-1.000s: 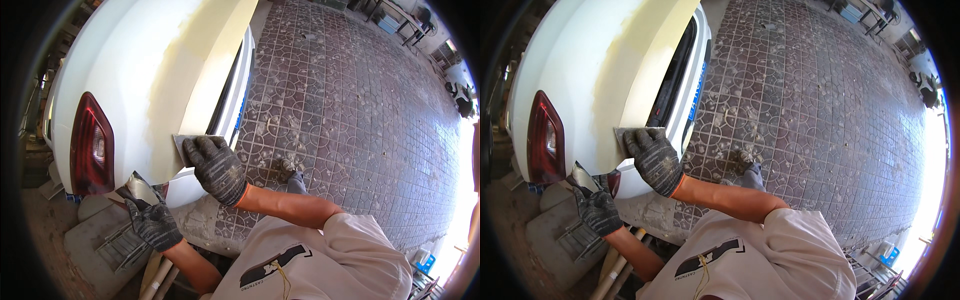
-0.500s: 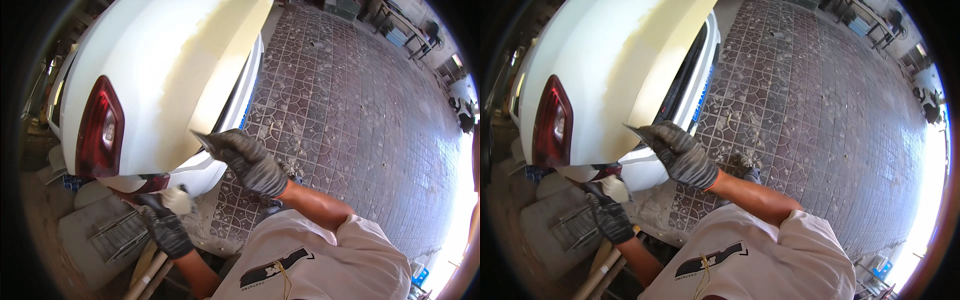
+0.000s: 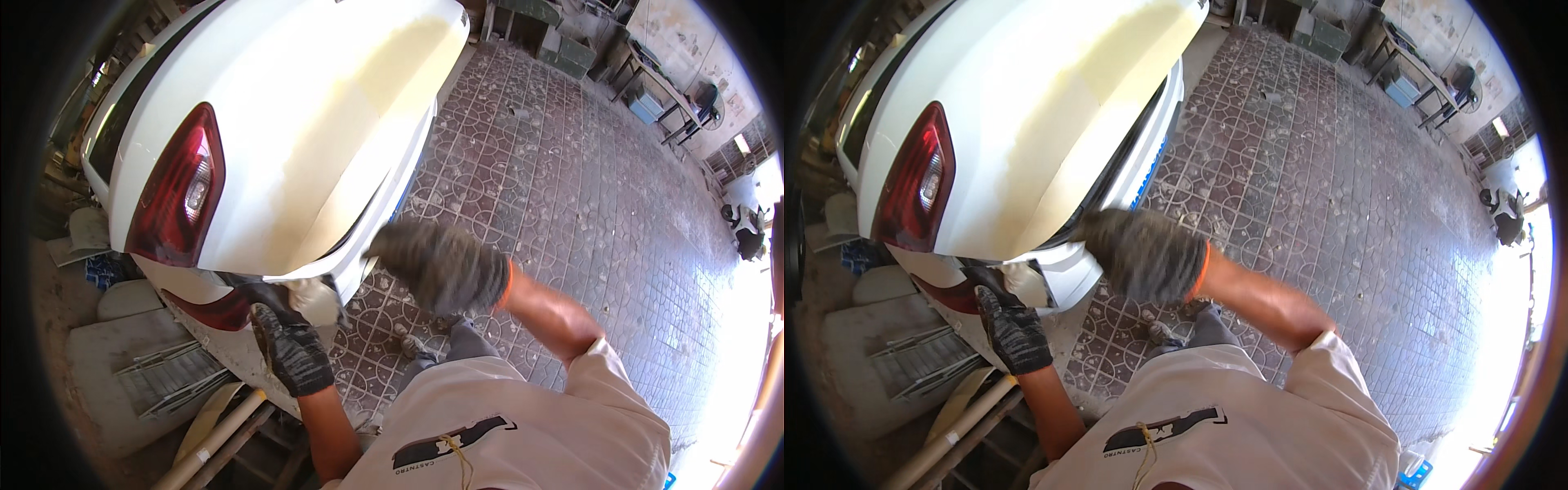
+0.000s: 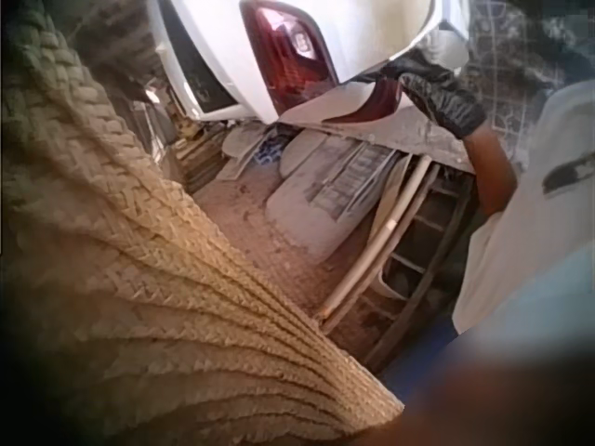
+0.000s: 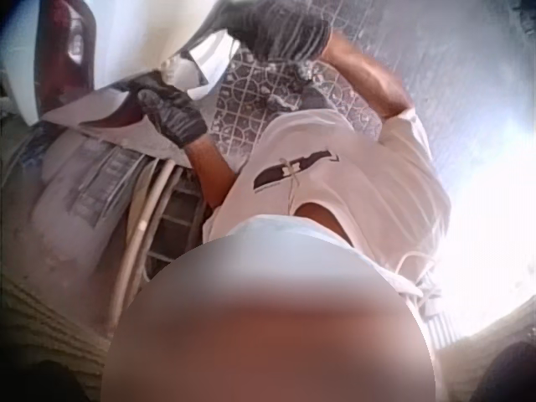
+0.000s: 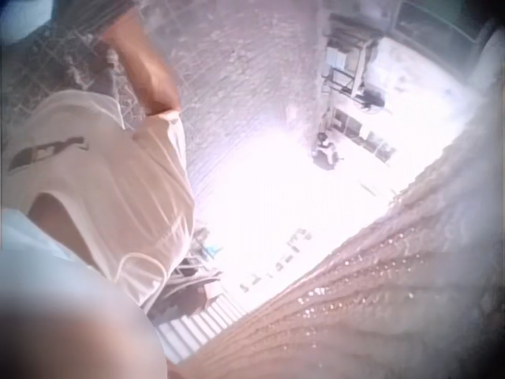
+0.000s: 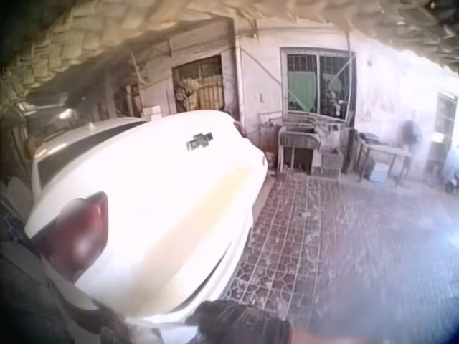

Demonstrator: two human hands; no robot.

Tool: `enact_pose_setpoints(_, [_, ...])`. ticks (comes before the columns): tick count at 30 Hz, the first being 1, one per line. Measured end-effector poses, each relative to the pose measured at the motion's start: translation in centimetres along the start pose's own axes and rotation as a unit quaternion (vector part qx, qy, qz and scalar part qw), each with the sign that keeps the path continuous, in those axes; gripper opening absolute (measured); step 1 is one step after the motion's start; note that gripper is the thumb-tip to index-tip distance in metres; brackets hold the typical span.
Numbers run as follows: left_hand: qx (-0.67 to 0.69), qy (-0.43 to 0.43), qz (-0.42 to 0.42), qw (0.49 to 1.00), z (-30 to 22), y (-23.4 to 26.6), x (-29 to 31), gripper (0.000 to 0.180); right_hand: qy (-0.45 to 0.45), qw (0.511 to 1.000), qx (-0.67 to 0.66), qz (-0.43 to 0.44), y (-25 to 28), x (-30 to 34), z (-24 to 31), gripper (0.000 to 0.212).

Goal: The person sands the rear bumper and side panel of a white car using a sanding block. They work methodically across the surfaces, applying consistent pressure to smooth the paint.

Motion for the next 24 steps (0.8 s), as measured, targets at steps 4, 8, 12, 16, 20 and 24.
enact_pose_setpoints(4, [-0.849, -0.280, -0.016, 0.448, 1.9, -1.9, -1.7, 0.041, -0.074, 0.819, 0.566, -0.056, 4.6, -5.9, -9.5, 0.033])
enact_pose_setpoints(8, [-0.918, -0.167, -0.200, -0.300, 3.4, -2.0, -3.1, 0.042, -0.061, 0.880, 0.421, -0.212, 6.9, -8.6, -12.4, 0.036])
enact_pose_setpoints(12, [-0.960, -0.092, -0.239, -0.111, 3.0, -1.6, -3.4, 0.048, -0.054, 0.875, 0.432, -0.210, 5.4, -8.6, -9.7, 0.036])
enact_pose_setpoints(16, [-0.931, -0.256, -0.136, 0.223, 3.1, -0.8, -3.4, 0.048, -0.053, 0.877, 0.434, -0.198, 2.6, -7.8, -8.4, 0.026])
enact_pose_setpoints(20, [-0.948, -0.226, -0.187, 0.127, 3.7, -0.6, -3.5, 0.048, -0.025, 0.888, 0.432, -0.159, -1.9, -6.0, -6.7, 0.035])
enact_pose_setpoints(24, [-0.959, -0.170, -0.224, 0.005, 4.7, -1.7, -4.0, 0.048, 0.041, 0.898, 0.413, -0.143, -6.8, -5.7, -2.5, 0.038])
Point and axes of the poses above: each hand's wrist, its own x-axis away from the middle knuckle, its own y-axis out of the back of the hand, z = x × y, the point moved 1 cm from there along -x, towards the middle knuckle, and after that the axes turned 2 degrees about -y, right-handed, at the moved point
